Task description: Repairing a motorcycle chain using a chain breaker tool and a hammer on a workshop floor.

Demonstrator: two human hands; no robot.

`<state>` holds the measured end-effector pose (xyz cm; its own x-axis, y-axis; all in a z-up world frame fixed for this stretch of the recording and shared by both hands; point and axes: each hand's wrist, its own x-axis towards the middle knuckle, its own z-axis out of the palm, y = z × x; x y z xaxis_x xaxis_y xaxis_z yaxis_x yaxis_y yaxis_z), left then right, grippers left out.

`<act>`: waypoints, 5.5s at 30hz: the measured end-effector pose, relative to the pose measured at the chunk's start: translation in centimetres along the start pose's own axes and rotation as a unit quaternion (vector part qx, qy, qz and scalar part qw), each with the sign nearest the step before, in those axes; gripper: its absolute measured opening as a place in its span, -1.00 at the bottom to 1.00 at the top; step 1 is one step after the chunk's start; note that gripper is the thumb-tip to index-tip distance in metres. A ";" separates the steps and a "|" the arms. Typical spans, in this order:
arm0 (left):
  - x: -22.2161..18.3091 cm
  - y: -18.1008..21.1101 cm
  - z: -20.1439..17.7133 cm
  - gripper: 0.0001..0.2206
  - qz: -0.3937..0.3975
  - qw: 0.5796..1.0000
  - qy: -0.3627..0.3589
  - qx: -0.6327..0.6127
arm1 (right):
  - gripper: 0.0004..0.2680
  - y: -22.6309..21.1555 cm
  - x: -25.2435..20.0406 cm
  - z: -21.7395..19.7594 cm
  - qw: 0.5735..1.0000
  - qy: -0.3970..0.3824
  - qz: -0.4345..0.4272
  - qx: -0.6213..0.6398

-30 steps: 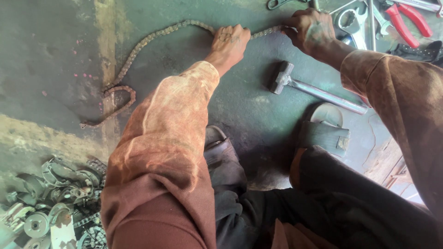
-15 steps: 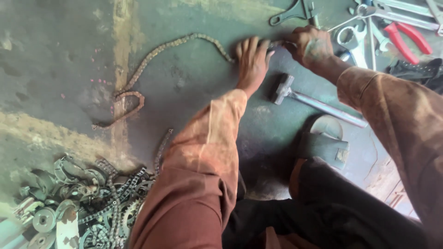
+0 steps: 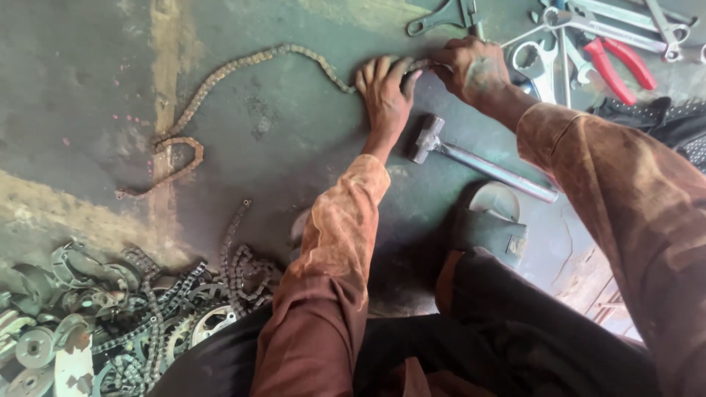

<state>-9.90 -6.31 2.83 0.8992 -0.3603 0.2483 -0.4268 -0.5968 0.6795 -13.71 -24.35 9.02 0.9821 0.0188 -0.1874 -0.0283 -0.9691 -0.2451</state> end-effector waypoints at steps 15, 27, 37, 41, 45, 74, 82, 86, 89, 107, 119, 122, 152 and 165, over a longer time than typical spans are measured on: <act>0.2 -0.6 0.4 -0.81 0.006 1.000 0.011 -0.005 | -0.56 -5.4 -11.2 -0.1 0.974 -0.160 0.091 0.134; 1.3 -0.6 0.2 -0.84 -0.016 0.998 -0.026 -0.050 | -0.75 -2.1 -9.2 -3.3 0.874 -0.228 0.265 0.337; 1.5 -0.9 0.4 -0.85 -0.023 0.997 -0.025 -0.071 | -0.75 -1.2 -4.0 -6.8 0.976 -0.050 0.093 0.192; 1.4 -0.8 0.3 -0.86 -0.014 0.997 -0.019 -0.069 | -0.75 -1.1 -3.2 -6.0 0.980 -0.030 0.094 0.173; 3.1 -0.6 0.6 -0.86 -0.016 0.998 -0.032 -0.048 | -0.73 0.2 -3.6 -5.3 0.983 0.079 0.012 0.164; 2.4 -1.2 1.9 -0.85 -0.080 0.992 -0.080 -0.064 | -0.79 -2.9 -2.0 -3.6 0.987 0.031 0.003 0.159; 2.6 -0.9 1.5 -0.84 -0.083 0.989 -0.097 -0.074 | -0.72 -3.4 -2.4 -2.8 0.991 0.054 -0.008 0.122; 2.6 -1.2 2.0 -0.85 -0.082 0.989 -0.097 -0.077 | -0.73 -3.6 -2.7 -2.6 0.987 0.065 0.001 0.146; 2.6 -1.4 2.2 -0.80 -0.094 0.986 -0.100 -0.094 | -0.75 -3.4 -3.1 -2.0 0.989 0.039 0.039 0.141; 2.3 -1.8 2.9 -0.80 -0.060 0.993 -0.068 -0.072 | -0.67 -4.2 -2.3 -3.7 0.985 0.059 0.042 0.155; 2.5 -1.8 2.7 -0.83 -0.072 0.990 -0.103 -0.064 | -0.76 -3.6 -2.3 -2.5 0.992 0.041 0.020 0.121; 2.6 -1.4 2.2 -0.81 -0.074 0.989 -0.097 -0.079 | -0.71 -4.1 -2.3 -3.0 0.989 0.058 0.025 0.137; 2.3 -1.6 3.2 -0.84 -0.038 0.996 -0.046 -0.060 | -0.82 -3.8 -3.4 -1.1 0.983 0.123 0.022 0.135; 2.3 -1.9 3.1 -0.80 -0.064 0.992 -0.088 -0.071 | -0.65 -4.7 -3.3 -2.0 0.982 0.123 0.015 0.144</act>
<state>-7.29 -8.24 0.02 0.9088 -0.4154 0.0388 -0.2821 -0.5431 0.7908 -16.43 -20.34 12.67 0.9944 -0.1024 0.0277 -0.0742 -0.8577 -0.5087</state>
